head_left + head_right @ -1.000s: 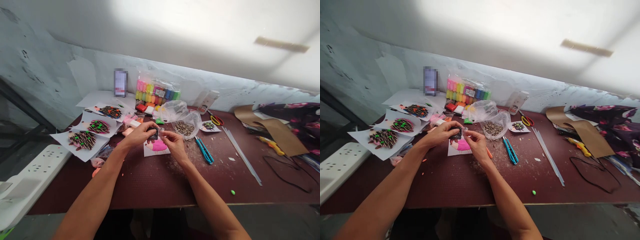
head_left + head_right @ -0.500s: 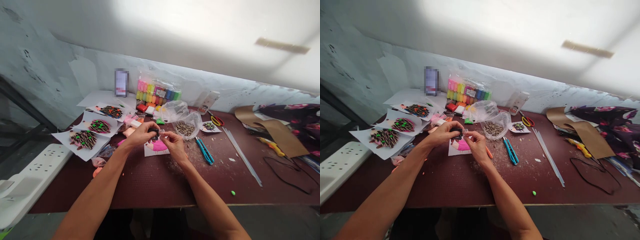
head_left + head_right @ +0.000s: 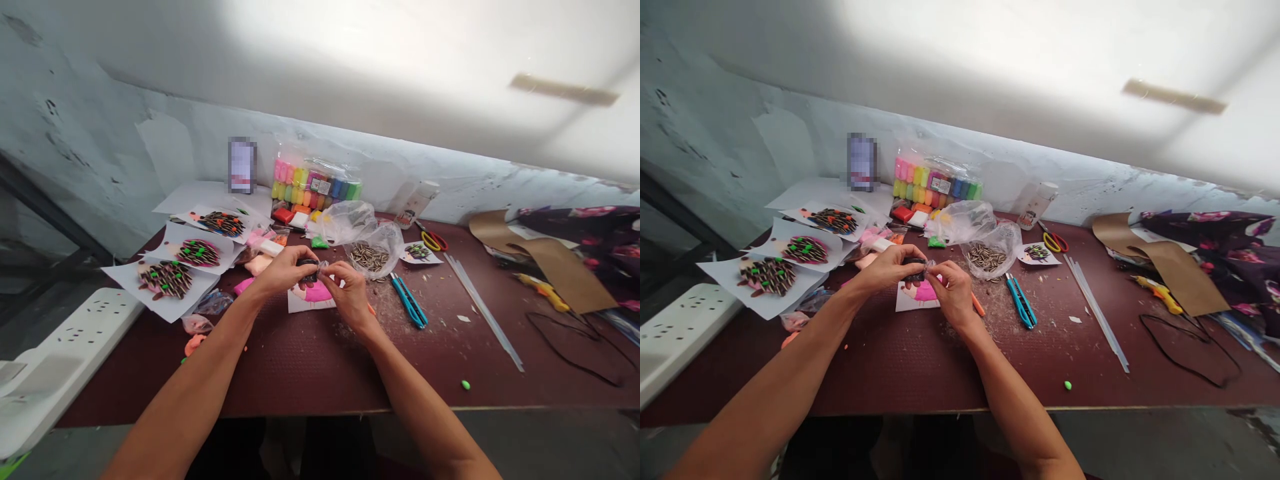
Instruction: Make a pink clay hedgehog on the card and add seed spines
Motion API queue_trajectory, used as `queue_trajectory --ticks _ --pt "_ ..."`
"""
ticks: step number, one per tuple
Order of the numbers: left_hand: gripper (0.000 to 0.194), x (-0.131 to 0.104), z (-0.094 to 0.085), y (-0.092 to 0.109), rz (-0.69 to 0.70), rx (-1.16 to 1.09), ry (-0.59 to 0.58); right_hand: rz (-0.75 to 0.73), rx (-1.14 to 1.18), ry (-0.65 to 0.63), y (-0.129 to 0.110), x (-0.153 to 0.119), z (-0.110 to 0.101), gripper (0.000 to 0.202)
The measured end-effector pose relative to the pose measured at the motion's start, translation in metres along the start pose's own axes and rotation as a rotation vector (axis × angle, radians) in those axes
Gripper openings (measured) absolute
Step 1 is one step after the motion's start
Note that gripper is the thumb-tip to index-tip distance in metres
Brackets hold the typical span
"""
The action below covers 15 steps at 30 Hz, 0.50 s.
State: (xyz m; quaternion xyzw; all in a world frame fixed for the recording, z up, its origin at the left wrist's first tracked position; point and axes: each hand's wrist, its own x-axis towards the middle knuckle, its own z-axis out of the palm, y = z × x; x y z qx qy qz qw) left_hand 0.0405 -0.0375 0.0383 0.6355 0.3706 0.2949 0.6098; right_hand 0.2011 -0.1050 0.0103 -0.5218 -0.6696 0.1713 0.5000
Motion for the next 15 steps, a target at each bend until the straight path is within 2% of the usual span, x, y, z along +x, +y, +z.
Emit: queue_trajectory --ticks 5,10,15 --pt "0.008 -0.0010 0.0025 0.0043 -0.029 0.031 0.016 -0.044 -0.060 -0.014 0.0036 0.0001 0.0005 0.011" --pt "0.005 -0.0021 0.0046 0.0037 0.010 0.152 0.031 -0.074 -0.127 -0.003 0.0049 -0.0017 0.0023 0.011" --pt "0.005 -0.0036 0.0074 0.0032 0.008 0.171 0.001 -0.077 -0.221 0.002 0.0017 -0.0028 0.0035 0.013"
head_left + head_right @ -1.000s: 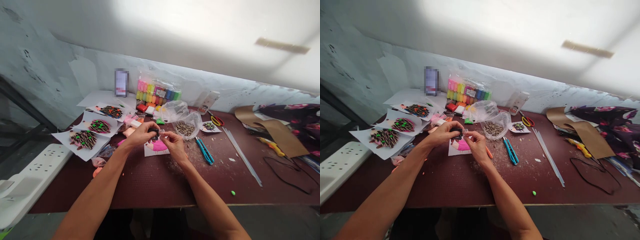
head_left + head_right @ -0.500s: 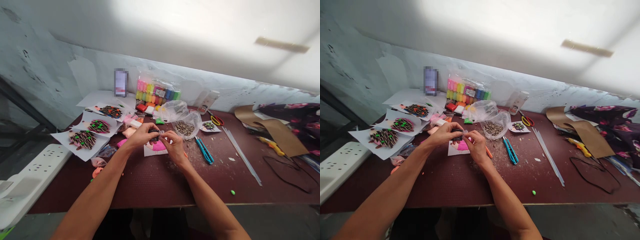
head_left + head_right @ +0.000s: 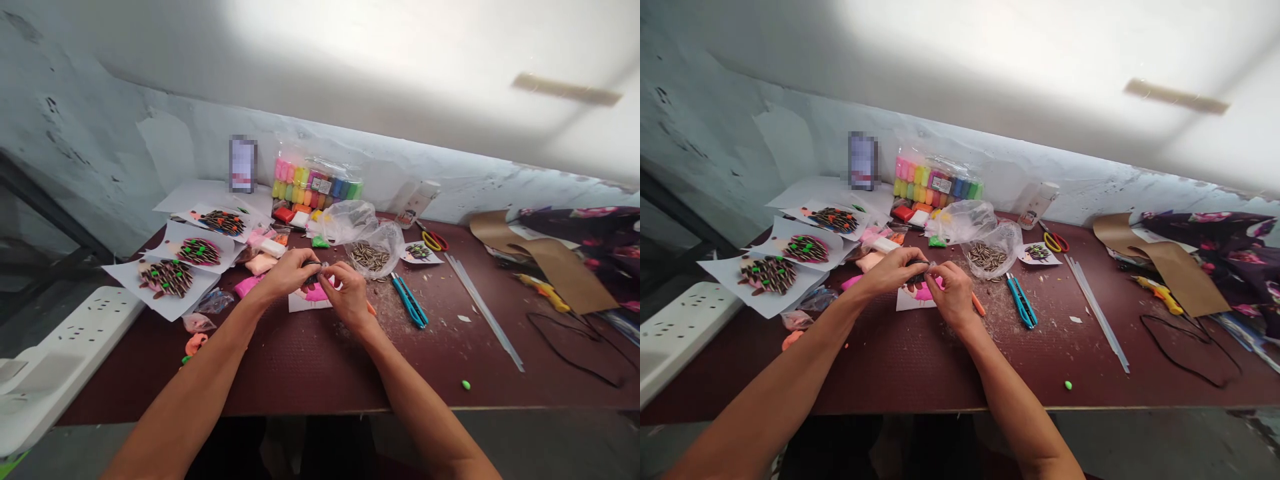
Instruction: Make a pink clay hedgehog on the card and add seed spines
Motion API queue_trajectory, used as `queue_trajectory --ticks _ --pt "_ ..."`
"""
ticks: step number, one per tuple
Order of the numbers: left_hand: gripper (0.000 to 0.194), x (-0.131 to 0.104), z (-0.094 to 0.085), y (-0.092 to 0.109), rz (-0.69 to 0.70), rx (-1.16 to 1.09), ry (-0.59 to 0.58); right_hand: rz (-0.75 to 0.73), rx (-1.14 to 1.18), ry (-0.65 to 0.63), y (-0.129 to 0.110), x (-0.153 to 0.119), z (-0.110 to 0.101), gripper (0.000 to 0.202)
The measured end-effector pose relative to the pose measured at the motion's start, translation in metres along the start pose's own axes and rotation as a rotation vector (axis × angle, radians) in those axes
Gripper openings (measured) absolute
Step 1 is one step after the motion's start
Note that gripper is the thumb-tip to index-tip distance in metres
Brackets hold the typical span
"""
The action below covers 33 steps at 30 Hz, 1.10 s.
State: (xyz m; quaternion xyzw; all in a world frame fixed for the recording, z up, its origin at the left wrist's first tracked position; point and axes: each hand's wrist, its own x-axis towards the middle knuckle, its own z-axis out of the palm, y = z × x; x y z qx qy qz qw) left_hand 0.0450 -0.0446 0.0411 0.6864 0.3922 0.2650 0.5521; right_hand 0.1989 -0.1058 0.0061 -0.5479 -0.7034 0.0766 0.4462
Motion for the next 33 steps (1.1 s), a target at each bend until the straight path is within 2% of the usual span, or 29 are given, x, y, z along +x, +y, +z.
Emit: queue_trajectory --ticks 7,13,19,22,26,28,30,33 --pt "0.006 0.004 0.002 -0.007 0.022 -0.078 -0.021 0.012 -0.027 0.019 -0.001 -0.001 0.001 0.015" --pt "0.004 0.006 -0.003 -0.008 0.117 -0.092 -0.011 0.049 0.060 0.026 -0.001 0.001 0.000 0.011" --pt "0.008 0.003 -0.003 -0.006 0.081 -0.099 -0.037 0.069 0.191 0.095 -0.001 0.004 -0.003 0.005" --pt "0.010 0.006 -0.010 -0.010 0.125 0.087 0.081 0.162 0.339 0.109 -0.001 0.006 -0.004 0.004" --pt "0.017 0.015 -0.023 -0.023 0.238 0.459 0.408 0.288 0.600 0.066 0.000 0.010 -0.005 0.010" --pt "0.025 0.020 -0.025 -0.033 0.296 0.567 0.453 0.323 0.668 0.040 0.000 0.010 -0.004 0.013" --pt "0.032 0.022 -0.024 -0.041 0.299 0.672 0.449 0.352 0.689 0.010 0.000 0.010 -0.003 0.015" --pt "0.040 0.021 -0.020 -0.044 0.332 0.754 0.494 0.370 0.662 -0.025 -0.001 0.008 -0.002 0.019"
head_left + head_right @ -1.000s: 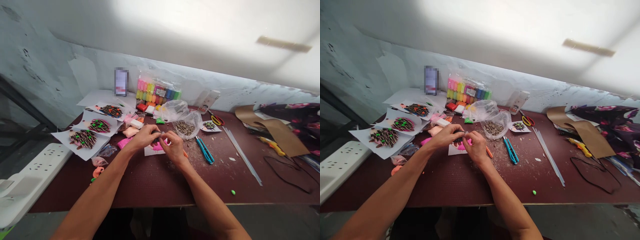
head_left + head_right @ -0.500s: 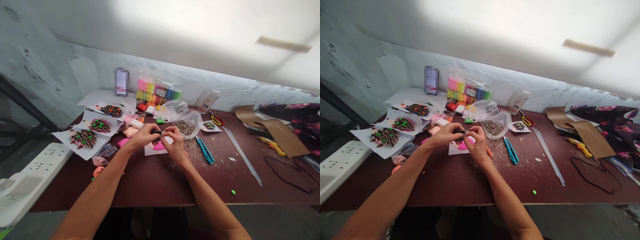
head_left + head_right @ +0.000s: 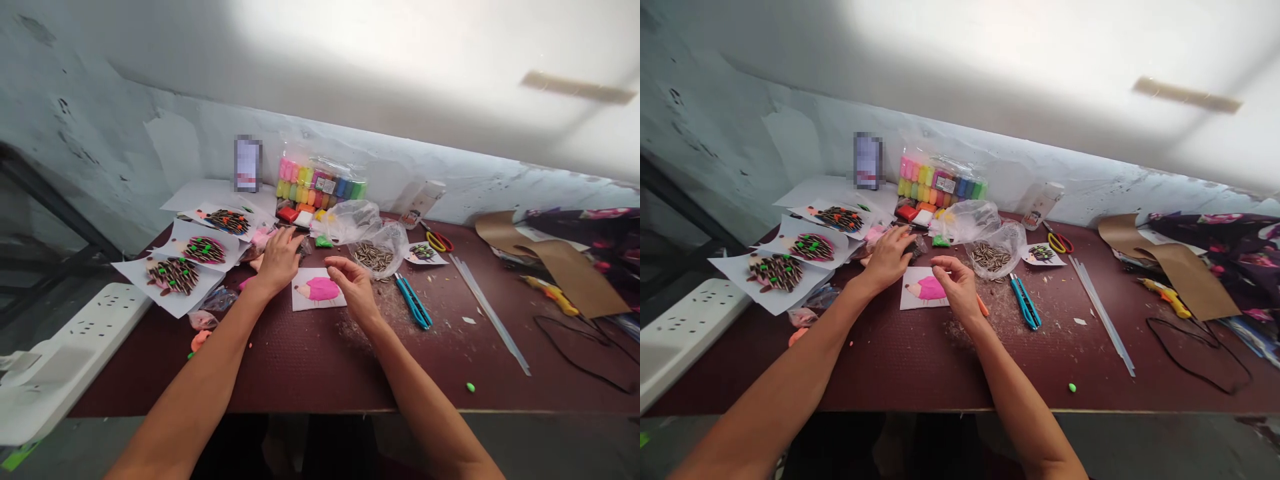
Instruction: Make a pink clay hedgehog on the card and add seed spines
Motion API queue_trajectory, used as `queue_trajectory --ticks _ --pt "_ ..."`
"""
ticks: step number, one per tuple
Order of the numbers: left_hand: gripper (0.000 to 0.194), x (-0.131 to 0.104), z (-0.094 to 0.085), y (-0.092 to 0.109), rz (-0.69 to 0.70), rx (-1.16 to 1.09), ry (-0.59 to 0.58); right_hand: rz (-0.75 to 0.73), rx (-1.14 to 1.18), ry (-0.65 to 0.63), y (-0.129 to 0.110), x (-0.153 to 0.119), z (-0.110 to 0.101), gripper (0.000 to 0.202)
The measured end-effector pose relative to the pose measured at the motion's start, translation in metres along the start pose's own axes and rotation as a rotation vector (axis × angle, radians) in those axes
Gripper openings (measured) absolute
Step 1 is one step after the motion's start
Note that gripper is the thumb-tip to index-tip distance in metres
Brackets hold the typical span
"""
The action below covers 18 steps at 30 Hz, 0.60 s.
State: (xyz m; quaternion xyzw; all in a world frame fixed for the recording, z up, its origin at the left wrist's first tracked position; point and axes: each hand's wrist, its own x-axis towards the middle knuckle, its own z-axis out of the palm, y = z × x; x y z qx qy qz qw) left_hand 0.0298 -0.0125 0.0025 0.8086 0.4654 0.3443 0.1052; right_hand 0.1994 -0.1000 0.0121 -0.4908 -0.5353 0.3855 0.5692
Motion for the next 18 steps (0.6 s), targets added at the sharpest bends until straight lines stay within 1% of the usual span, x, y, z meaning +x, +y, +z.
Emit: queue_trajectory --ticks 2,3,5,7,9,10,12,14,15,16,18 --pt "0.041 -0.001 -0.003 0.005 0.031 -0.026 0.068 -0.015 -0.038 0.017 0.000 -0.001 0.000 0.016" --pt "0.038 0.000 -0.006 0.008 0.033 -0.054 0.085 -0.026 -0.058 0.027 0.000 -0.001 0.000 0.014" --pt "0.030 0.001 -0.013 0.014 0.014 -0.115 0.083 -0.038 -0.083 0.036 -0.001 -0.001 -0.001 0.014" --pt "0.024 0.003 -0.018 0.019 -0.038 -0.223 0.031 -0.027 -0.092 0.029 -0.001 -0.001 -0.001 0.013" --pt "0.021 0.004 -0.023 0.022 -0.128 -0.399 -0.080 -0.016 -0.095 0.011 -0.002 -0.001 -0.001 0.013" --pt "0.021 0.004 -0.024 0.024 -0.173 -0.503 -0.159 -0.023 -0.098 0.005 -0.002 -0.001 -0.001 0.014" --pt "0.027 0.004 -0.028 0.026 -0.242 -0.693 -0.360 -0.062 -0.115 0.003 -0.002 -0.001 -0.001 0.015" --pt "0.037 0.002 -0.030 0.028 -0.259 -0.815 -0.591 -0.115 -0.144 0.019 -0.002 -0.002 -0.001 0.015" --pt "0.040 0.001 -0.031 0.029 -0.257 -0.856 -0.666 -0.136 -0.166 0.031 -0.002 -0.002 -0.001 0.014" --pt "0.042 0.001 -0.031 0.031 -0.258 -0.880 -0.706 -0.151 -0.190 0.043 -0.001 -0.003 -0.001 0.013" --pt "0.041 0.000 -0.030 0.034 -0.272 -0.900 -0.730 -0.172 -0.242 0.066 -0.001 -0.004 -0.001 0.012"
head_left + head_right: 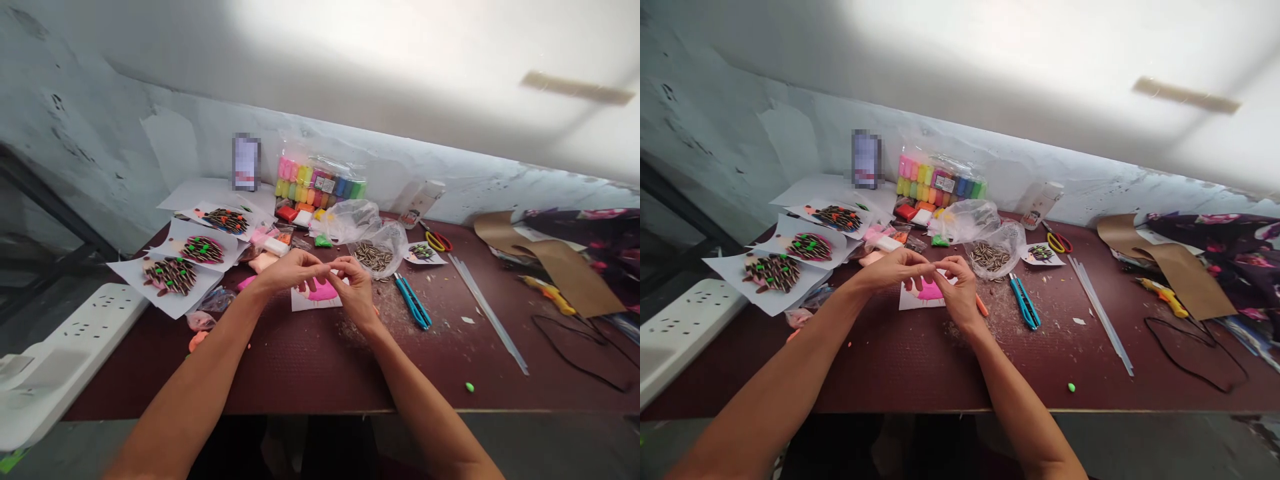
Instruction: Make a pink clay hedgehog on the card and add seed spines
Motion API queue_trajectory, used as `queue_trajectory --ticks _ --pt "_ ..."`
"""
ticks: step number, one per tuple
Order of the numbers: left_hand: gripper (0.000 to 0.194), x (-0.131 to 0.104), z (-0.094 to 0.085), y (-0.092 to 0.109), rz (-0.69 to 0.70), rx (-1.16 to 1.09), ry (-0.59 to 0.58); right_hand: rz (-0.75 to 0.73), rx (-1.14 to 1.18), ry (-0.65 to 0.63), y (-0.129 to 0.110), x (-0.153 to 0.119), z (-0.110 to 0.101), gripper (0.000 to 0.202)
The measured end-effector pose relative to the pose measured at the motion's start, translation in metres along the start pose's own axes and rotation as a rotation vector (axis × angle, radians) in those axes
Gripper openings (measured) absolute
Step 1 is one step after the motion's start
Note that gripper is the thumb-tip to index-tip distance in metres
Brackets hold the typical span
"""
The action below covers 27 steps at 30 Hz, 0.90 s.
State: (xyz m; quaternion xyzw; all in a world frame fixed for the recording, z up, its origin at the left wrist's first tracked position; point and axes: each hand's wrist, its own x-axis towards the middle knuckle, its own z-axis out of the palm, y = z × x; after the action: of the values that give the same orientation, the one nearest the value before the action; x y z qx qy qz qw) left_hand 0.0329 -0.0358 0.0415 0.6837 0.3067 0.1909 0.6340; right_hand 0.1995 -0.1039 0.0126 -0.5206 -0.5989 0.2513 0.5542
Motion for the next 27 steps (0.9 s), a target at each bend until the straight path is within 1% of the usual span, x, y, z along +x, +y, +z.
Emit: queue_trajectory --ticks 5,9,10,13,15,17,19,21,22,24,27 --pt "0.030 0.004 0.005 -0.002 -0.009 -0.074 0.079 -0.068 -0.049 0.014 -0.002 -0.002 0.001 0.012" --pt "0.029 0.003 -0.002 -0.003 0.032 -0.120 0.218 -0.053 -0.005 -0.074 -0.005 -0.002 0.003 0.026" --pt "0.029 0.002 -0.004 -0.003 0.042 -0.122 0.235 -0.039 0.016 -0.106 -0.006 -0.002 0.003 0.028" --pt "0.028 -0.002 -0.010 -0.001 0.052 -0.110 0.212 0.003 0.079 -0.182 -0.007 -0.001 0.002 0.029" --pt "0.027 -0.004 -0.013 0.001 0.051 -0.098 0.198 0.034 0.092 -0.143 -0.007 0.000 0.001 0.023" --pt "0.025 -0.005 -0.016 0.002 0.049 -0.088 0.211 0.068 0.091 -0.048 -0.007 0.002 -0.001 0.019" --pt "0.025 -0.005 -0.018 0.002 0.053 -0.082 0.250 0.088 0.098 0.024 -0.006 0.003 -0.001 0.026" --pt "0.027 -0.007 -0.021 0.002 0.066 -0.078 0.278 0.088 0.094 0.037 -0.005 0.003 0.000 0.033" --pt "0.026 -0.007 -0.022 0.002 0.076 -0.072 0.290 0.087 0.086 0.029 -0.005 0.002 0.001 0.035" --pt "0.026 -0.009 -0.024 0.004 0.088 -0.043 0.295 0.099 0.077 -0.027 -0.006 0.000 0.003 0.034" --pt "0.028 -0.011 -0.026 0.006 0.063 0.045 0.264 0.152 0.124 -0.171 -0.010 -0.005 0.006 0.032"
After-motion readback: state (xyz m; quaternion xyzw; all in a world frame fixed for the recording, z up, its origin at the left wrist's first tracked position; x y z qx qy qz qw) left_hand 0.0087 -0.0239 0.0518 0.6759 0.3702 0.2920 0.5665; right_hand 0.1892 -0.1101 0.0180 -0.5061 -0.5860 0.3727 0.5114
